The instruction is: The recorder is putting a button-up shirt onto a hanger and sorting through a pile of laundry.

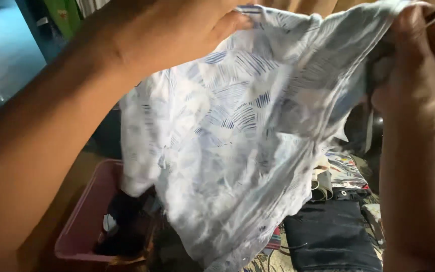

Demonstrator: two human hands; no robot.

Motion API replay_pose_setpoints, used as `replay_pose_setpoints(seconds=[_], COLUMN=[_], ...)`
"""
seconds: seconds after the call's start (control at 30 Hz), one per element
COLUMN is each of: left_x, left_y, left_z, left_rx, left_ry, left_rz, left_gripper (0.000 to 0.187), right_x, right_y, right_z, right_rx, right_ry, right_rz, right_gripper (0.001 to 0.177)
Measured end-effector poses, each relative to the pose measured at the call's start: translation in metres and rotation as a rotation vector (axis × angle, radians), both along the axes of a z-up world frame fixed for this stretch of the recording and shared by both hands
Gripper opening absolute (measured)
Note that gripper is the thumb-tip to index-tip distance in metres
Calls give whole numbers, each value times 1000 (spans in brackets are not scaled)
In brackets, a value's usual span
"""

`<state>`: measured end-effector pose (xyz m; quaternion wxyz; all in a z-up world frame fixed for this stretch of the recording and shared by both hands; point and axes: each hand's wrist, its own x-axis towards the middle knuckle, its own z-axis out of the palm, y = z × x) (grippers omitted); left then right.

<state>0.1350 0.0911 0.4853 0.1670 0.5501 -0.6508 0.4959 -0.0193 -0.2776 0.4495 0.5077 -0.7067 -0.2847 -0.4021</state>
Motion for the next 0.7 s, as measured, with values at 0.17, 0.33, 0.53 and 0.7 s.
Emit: replay_pose_setpoints(seconds=[0.17,0.33,0.53,0.7], left_x=[-15,-12,7,-16], left_y=[23,33,26,19], left_z=[5,-40,-131,-163], left_rx=[189,67,184,-1], left_ry=[175,-159,371,496], left_rz=[209,297,512,396], left_gripper=[26,21,19,17], right_x=[1,12,1,-10], right_y=[15,-28,-48,-10], right_z=[-9,-143,-275,-282], right_rx=[-400,-547,-8,302], right_ry=[95,888,926,856], right_rz=[197,-397,-49,-245], right_gripper=[59,55,41,32])
